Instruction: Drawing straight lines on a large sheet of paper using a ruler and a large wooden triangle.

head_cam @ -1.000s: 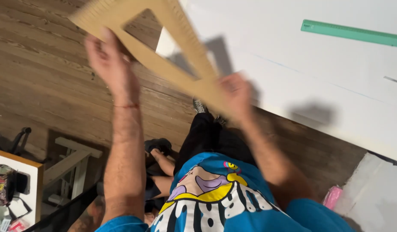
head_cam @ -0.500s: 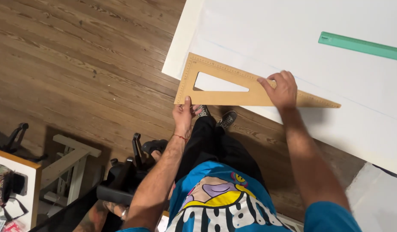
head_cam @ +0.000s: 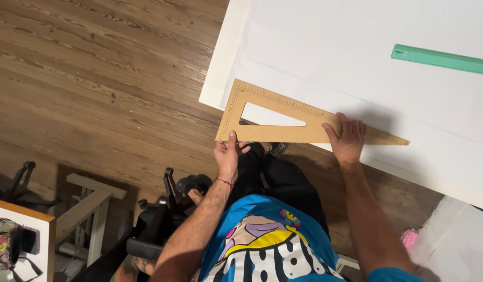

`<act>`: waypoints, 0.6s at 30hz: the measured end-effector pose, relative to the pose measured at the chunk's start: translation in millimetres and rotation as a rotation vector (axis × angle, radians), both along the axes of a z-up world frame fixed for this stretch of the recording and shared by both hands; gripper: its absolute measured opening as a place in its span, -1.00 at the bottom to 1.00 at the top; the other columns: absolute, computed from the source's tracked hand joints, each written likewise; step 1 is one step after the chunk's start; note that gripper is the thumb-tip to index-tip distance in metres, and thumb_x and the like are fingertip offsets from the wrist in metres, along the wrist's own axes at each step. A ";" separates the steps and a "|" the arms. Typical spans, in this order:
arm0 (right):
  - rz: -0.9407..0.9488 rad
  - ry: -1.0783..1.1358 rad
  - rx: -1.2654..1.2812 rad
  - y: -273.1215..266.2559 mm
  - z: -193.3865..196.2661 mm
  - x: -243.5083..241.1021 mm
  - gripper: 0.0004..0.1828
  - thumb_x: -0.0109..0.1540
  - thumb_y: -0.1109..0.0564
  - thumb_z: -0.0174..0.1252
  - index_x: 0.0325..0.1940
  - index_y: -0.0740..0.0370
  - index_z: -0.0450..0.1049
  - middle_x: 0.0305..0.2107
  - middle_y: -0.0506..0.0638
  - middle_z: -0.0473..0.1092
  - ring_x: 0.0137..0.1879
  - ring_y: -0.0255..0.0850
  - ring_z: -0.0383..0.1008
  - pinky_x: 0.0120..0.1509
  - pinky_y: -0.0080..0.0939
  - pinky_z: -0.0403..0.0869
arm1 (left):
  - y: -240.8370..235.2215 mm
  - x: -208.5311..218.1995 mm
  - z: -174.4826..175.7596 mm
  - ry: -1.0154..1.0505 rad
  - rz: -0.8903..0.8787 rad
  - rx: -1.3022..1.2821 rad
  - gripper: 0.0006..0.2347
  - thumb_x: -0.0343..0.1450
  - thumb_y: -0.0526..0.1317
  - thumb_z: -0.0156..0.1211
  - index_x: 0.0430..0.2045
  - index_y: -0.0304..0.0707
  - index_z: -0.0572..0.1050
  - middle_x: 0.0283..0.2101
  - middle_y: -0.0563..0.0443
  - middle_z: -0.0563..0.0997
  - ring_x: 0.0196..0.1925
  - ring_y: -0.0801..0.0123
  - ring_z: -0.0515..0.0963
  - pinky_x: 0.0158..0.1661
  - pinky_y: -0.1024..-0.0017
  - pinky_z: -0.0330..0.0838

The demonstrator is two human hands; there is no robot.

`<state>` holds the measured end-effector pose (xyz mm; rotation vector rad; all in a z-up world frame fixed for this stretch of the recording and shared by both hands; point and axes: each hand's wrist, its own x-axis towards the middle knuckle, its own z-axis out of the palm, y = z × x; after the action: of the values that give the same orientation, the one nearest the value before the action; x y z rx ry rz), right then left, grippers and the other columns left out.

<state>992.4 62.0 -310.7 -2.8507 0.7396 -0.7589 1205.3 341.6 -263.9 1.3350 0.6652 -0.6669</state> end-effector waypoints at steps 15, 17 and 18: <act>0.017 -0.013 0.034 3.4 -2.5 -3.2 -0.47 0.24 -0.25 0.47 -0.02 0.24 0.59 -0.43 0.09 0.42 -0.30 0.10 0.49 -0.10 0.08 0.43 | -12.1 54.6 37.9 -1.360 -0.995 0.519 -0.47 0.38 0.10 0.37 0.13 -0.23 0.47 0.21 -0.14 0.48 0.35 0.02 0.42 0.36 0.09 0.23; 0.023 -0.027 0.036 -0.9 0.5 4.2 -0.48 0.25 -0.23 0.47 -0.02 0.25 0.58 -0.43 0.10 0.41 -0.31 0.12 0.48 -0.11 0.09 0.42 | -31.8 62.2 32.1 -1.394 -1.108 0.497 -0.44 0.42 0.16 0.28 0.18 -0.24 0.46 0.28 -0.17 0.45 0.41 0.00 0.37 0.40 0.08 0.18; 0.024 -0.040 0.039 0.8 1.7 5.0 -0.48 0.24 -0.23 0.46 -0.02 0.24 0.59 -0.42 0.09 0.41 -0.31 0.11 0.49 -0.11 0.08 0.42 | -37.2 62.0 31.7 -1.382 -1.171 0.541 -0.34 0.40 0.26 0.22 0.26 -0.24 0.40 0.35 -0.20 0.39 0.47 -0.01 0.29 0.45 0.08 0.09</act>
<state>997.4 62.8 -309.0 -2.7961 0.7056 -0.7874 1267.2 304.3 -232.2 2.2234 -1.2327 -0.2557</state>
